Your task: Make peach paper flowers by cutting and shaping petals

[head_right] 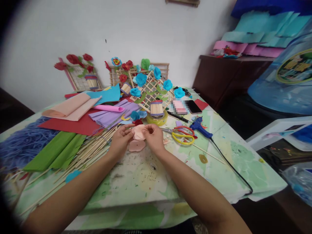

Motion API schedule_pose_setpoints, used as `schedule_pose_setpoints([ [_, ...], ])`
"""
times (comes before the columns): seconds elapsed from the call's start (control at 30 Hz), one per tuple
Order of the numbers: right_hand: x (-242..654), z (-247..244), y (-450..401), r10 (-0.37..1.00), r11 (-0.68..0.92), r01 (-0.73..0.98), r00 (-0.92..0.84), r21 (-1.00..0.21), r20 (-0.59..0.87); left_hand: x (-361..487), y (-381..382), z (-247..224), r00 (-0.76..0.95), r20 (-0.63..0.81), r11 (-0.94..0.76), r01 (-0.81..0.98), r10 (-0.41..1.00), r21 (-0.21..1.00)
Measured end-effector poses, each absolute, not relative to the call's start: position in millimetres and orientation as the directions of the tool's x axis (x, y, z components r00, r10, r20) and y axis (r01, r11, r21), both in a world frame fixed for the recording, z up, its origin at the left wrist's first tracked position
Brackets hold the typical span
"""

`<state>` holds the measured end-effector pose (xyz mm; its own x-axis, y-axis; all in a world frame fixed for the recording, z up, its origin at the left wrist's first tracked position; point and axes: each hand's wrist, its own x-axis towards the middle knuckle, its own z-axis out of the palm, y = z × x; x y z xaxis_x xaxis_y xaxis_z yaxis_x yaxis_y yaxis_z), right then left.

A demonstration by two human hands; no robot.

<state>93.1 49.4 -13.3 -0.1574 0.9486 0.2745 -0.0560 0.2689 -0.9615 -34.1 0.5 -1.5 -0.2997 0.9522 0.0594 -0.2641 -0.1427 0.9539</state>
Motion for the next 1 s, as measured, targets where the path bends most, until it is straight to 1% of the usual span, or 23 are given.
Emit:
schedule_pose_setpoints([
  [0.17,92.5,-11.2,48.7,0.936,0.331,-0.026,-0.116,-0.943,0.332,-32.5,-2.7,-0.1,-0.252,0.088,-0.160,-0.285,0.964,0.945],
  [0.3,91.4,-9.9,46.9,0.935,0.330,-0.050,-0.117,-0.943,0.333,-31.8,-2.4,-2.8,-0.222,0.106,-0.164,-0.263,0.969,0.951],
  [0.47,89.6,-9.4,44.8,0.916,0.371,-0.045,-0.145,-0.927,0.374,-33.4,0.4,-4.8,-0.243,0.138,-0.193,-0.221,0.960,0.956],
  [0.57,90.0,-10.0,45.0,0.913,0.372,0.000,-0.179,-0.928,0.366,-35.3,1.4,-5.0,-0.288,0.166,-0.227,-0.194,0.943,0.954],
  [0.7,92.0,-12.4,45.6,0.909,0.379,0.123,-0.236,-0.917,0.344,-35.9,0.9,-4.9,-0.310,0.214,-0.265,-0.134,0.926,0.955],
  [0.77,92.8,-13.1,45.1,0.901,0.410,0.175,-0.234,-0.895,0.366,-35.4,0.5,-4.9,-0.309,0.231,-0.277,-0.114,0.923,0.954],
  [0.87,93.4,-12.1,43.1,0.878,0.469,0.222,-0.223,-0.855,0.423,-35.3,0.5,-5.5,-0.291,0.216,-0.261,-0.124,0.932,0.958],
  [1.0,93.5,-8.5,39.4,0.851,0.515,0.228,-0.249,-0.826,0.462,-36.5,1.5,-7.7,-0.273,0.216,-0.254,-0.114,0.938,0.960],
])
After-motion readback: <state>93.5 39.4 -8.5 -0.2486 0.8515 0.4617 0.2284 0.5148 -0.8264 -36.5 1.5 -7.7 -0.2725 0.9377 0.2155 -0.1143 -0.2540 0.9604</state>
